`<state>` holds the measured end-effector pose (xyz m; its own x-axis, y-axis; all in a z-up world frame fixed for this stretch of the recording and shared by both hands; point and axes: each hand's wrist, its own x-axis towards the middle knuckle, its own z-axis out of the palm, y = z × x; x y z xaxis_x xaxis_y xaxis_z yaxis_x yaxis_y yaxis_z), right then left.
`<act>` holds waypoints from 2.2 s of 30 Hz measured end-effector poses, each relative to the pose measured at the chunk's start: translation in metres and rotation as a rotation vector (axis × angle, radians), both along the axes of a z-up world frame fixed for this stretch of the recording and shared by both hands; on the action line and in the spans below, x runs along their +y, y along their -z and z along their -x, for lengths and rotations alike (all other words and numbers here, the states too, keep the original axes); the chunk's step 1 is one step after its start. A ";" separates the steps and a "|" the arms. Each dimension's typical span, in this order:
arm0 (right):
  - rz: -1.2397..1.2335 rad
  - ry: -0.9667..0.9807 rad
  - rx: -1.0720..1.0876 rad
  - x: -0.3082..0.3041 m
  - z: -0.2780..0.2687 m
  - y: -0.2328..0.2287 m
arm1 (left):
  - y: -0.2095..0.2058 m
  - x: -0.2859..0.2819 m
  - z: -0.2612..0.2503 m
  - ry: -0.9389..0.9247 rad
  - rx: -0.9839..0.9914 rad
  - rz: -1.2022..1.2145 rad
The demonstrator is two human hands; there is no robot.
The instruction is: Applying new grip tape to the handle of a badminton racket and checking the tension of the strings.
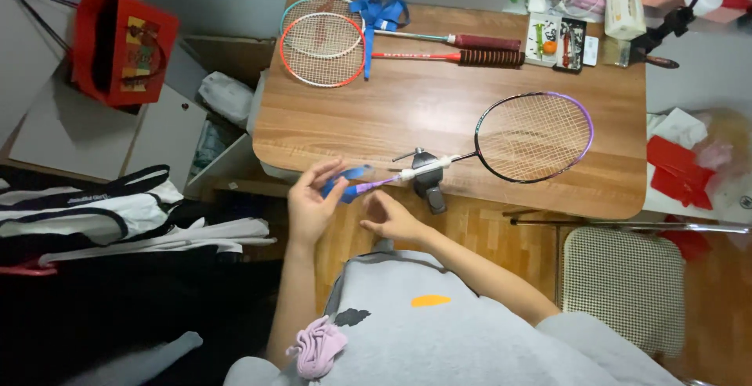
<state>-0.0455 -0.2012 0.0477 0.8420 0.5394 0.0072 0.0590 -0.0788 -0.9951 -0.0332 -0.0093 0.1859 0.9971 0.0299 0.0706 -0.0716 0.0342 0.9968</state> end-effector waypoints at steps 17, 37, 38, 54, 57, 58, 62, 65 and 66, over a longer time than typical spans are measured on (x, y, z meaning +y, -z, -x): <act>0.130 0.172 0.085 -0.043 0.009 0.065 | -0.154 0.036 0.028 0.457 0.239 -0.271; 0.118 0.220 0.012 -0.050 0.017 -0.032 | 0.207 0.036 -0.063 0.142 0.442 -0.602; 0.118 0.145 -0.011 -0.045 0.016 -0.027 | 0.218 0.040 -0.064 0.151 0.353 -0.383; 0.063 -0.388 0.137 0.020 0.011 0.007 | -0.090 0.084 0.045 0.053 0.033 0.033; 0.249 -0.279 -0.032 0.016 0.018 0.019 | -0.114 0.101 0.059 0.108 0.311 -0.166; 0.247 -0.284 -0.032 0.014 0.018 0.021 | -0.111 0.097 0.057 0.103 0.313 -0.166; 0.293 0.062 0.309 0.003 0.004 0.049 | -0.049 0.091 0.053 0.444 0.641 -0.544; 0.266 0.078 0.283 -0.007 -0.006 0.067 | 0.024 0.079 0.039 0.311 0.350 -0.841; 0.294 0.058 0.221 -0.009 -0.007 0.070 | 0.046 0.074 0.034 0.148 0.210 -0.918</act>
